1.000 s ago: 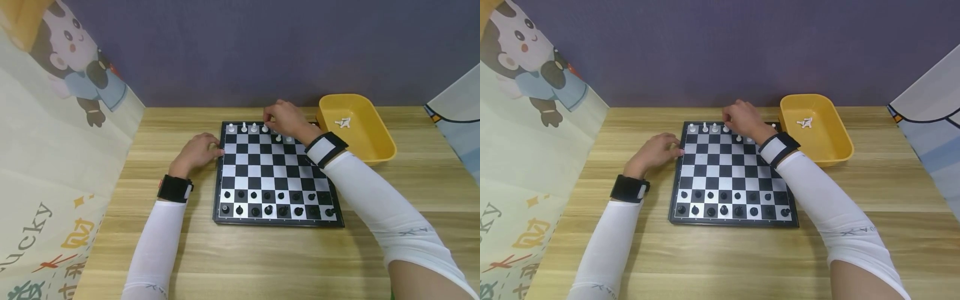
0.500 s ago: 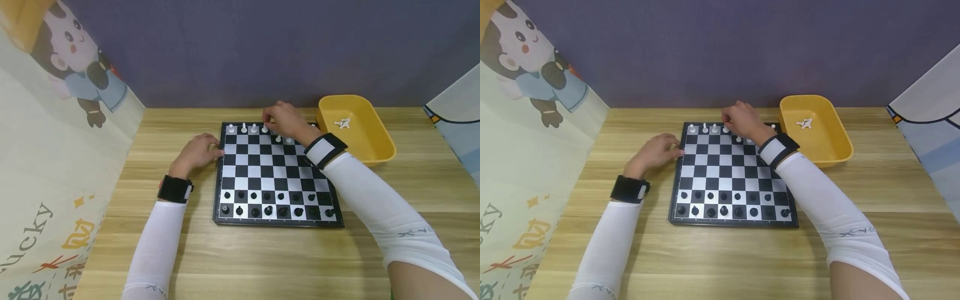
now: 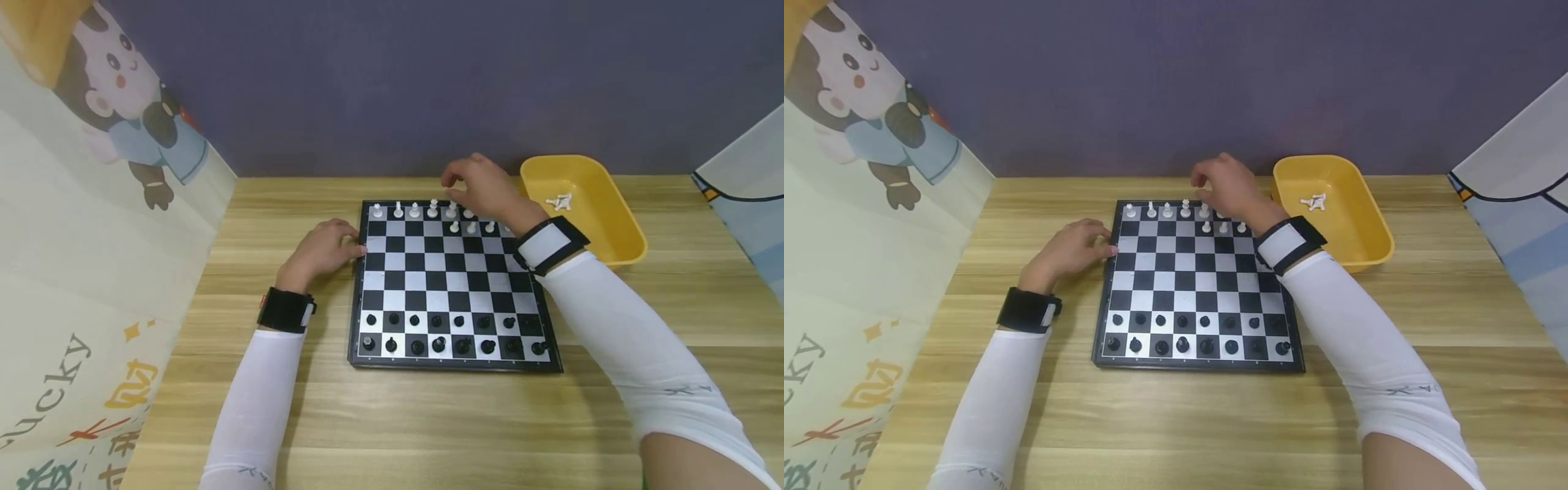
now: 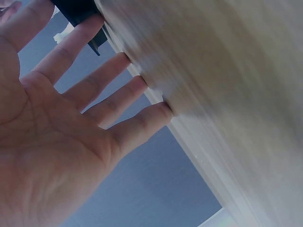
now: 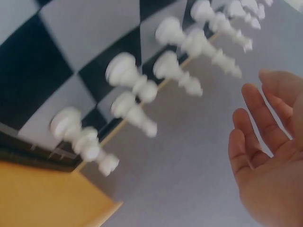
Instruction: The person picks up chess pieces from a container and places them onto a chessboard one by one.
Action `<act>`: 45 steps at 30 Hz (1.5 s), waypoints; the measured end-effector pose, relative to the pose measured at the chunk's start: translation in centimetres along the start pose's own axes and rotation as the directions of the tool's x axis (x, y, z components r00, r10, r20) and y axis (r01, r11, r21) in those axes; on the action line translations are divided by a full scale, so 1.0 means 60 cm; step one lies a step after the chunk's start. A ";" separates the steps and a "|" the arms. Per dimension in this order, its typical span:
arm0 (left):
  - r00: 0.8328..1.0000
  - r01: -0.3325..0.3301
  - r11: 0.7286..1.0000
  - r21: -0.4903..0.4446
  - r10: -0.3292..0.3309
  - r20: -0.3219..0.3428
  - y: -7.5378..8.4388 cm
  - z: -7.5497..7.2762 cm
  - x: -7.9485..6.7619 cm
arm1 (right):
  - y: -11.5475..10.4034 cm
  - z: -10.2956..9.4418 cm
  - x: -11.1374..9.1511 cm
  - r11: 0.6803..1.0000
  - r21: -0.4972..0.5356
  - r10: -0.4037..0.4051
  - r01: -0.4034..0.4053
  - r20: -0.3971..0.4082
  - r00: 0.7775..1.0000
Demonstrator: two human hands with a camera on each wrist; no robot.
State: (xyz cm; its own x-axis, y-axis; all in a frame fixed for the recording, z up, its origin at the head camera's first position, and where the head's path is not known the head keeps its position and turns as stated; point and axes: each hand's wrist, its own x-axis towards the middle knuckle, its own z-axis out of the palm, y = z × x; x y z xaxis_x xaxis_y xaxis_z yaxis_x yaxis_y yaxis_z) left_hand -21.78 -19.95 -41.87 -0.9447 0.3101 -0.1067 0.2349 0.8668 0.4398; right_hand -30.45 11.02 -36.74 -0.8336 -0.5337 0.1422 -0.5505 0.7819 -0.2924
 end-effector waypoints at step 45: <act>1.000 0.000 1.000 -0.013 0.000 -0.005 -0.019 -0.001 -0.012 | 0.119 -0.061 -0.207 0.864 0.432 0.424 -0.258 -0.352 0.834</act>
State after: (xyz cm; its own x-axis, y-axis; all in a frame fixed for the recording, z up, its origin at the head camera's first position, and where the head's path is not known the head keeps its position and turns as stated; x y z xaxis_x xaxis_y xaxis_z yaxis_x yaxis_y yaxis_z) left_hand -21.38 -21.19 -42.25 -0.9458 0.3081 -0.1022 0.2318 0.8615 0.4518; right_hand -24.21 24.42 -37.12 -0.9450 -0.0003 0.3270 -0.2416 0.6743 -0.6978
